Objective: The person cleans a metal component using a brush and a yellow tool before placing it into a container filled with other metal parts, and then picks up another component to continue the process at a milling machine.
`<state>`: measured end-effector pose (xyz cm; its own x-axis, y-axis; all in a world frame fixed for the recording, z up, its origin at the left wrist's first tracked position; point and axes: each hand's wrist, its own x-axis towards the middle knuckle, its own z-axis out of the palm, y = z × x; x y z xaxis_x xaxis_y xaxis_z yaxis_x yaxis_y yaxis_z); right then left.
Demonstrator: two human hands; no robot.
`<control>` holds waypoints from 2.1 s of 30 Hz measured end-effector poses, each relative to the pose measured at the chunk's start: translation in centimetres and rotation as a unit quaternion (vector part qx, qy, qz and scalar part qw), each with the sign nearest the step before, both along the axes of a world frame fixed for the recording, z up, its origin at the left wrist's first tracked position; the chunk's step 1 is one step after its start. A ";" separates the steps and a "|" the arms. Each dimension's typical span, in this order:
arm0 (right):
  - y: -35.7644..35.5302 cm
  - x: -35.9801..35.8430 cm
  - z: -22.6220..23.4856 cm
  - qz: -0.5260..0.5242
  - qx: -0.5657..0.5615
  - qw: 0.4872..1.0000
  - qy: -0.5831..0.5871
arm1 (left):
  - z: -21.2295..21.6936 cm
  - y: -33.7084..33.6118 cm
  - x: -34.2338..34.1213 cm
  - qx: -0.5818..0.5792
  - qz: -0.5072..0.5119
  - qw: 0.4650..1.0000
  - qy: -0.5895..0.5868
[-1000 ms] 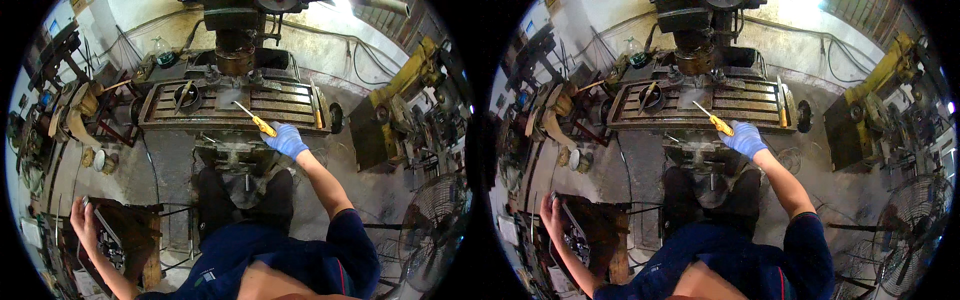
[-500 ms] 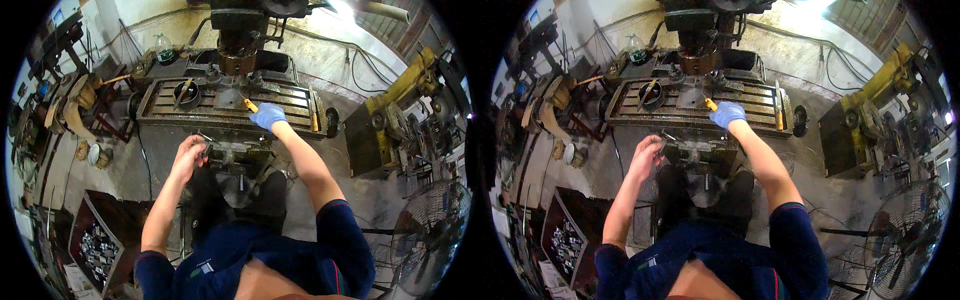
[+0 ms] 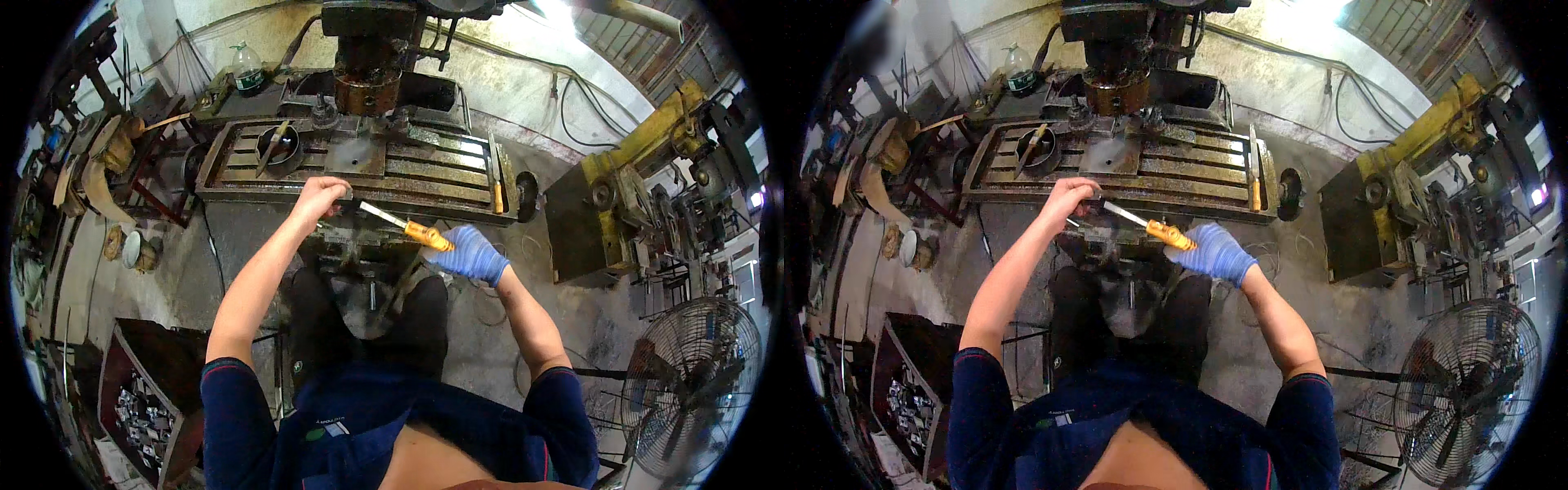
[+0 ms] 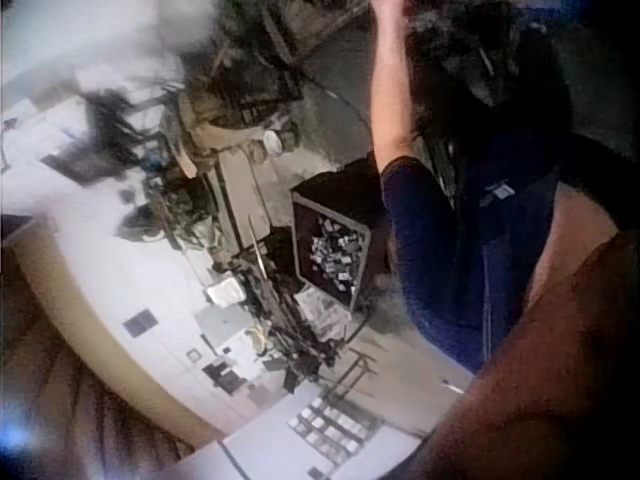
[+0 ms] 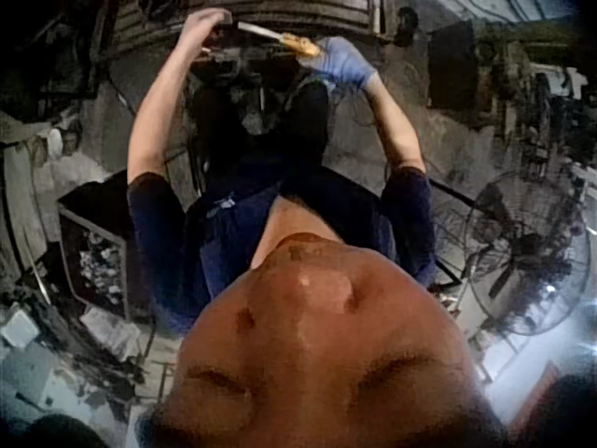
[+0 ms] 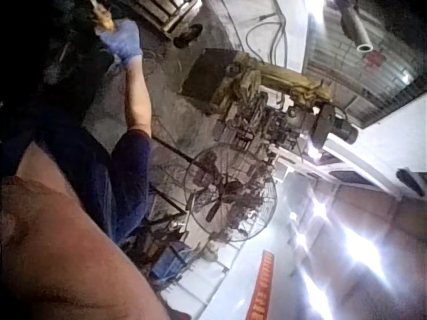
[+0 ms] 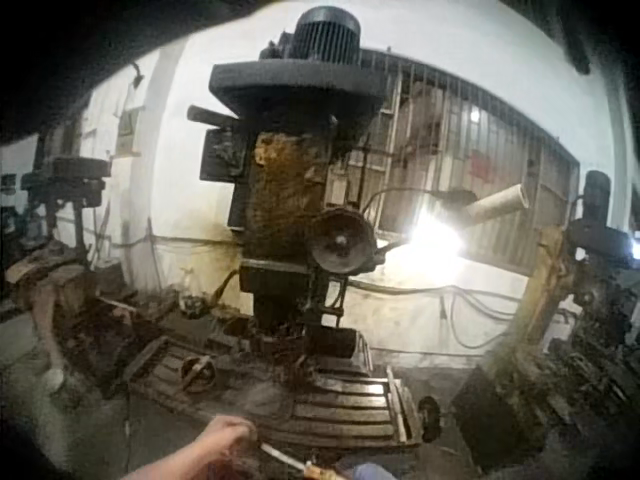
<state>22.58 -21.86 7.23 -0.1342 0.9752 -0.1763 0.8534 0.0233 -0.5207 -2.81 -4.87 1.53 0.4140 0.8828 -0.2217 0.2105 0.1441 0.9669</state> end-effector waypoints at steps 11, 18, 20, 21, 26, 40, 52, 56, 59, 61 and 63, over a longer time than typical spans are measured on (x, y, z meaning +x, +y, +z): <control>7.7 2.0 -9.5 -0.099 0.056 0.909 0.400 | 3.1 6.2 2.4 0.066 -0.029 0.993 -0.091; 6.8 -0.2 -12.5 -0.286 0.040 0.948 0.137 | 3.2 6.0 2.0 0.160 -0.020 0.987 0.011; 5.2 0.2 -13.2 -0.292 0.116 0.934 0.173 | 3.6 6.7 2.8 0.301 -0.054 0.933 0.189; 4.5 0.5 -13.5 -0.296 0.154 0.923 0.190 | 3.8 7.2 3.4 0.368 -0.071 0.886 0.274; -0.4 1.0 -12.1 -0.322 0.131 0.896 0.276 | 2.1 10.0 5.7 0.459 -0.133 0.782 0.401; -12.4 8.6 -14.7 -0.393 0.094 0.875 0.266 | -1.8 11.1 7.2 0.522 -0.021 0.783 0.337; -8.6 8.3 -4.7 -0.363 0.220 0.867 0.261 | -3.1 12.5 7.7 0.539 0.011 0.781 0.315; -7.2 8.8 -0.4 -0.346 0.222 0.882 0.232 | -2.7 12.2 8.5 0.518 0.056 0.793 0.317; -5.4 9.5 4.1 -0.311 0.301 0.875 0.217 | -1.6 11.9 8.8 0.420 0.083 0.826 0.366; -3.6 9.4 9.4 -0.268 0.375 0.876 0.142 | -0.9 12.0 8.6 0.372 0.087 0.845 0.375; -2.0 11.0 14.9 -0.255 0.480 0.837 0.067 | -0.6 12.3 8.7 0.351 0.081 0.857 0.370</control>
<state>33.56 -23.88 22.14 0.3864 0.5957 0.7041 0.8149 0.1370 -0.5632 5.93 7.41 0.93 0.2484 0.9390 0.2379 0.8349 -0.3320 0.4389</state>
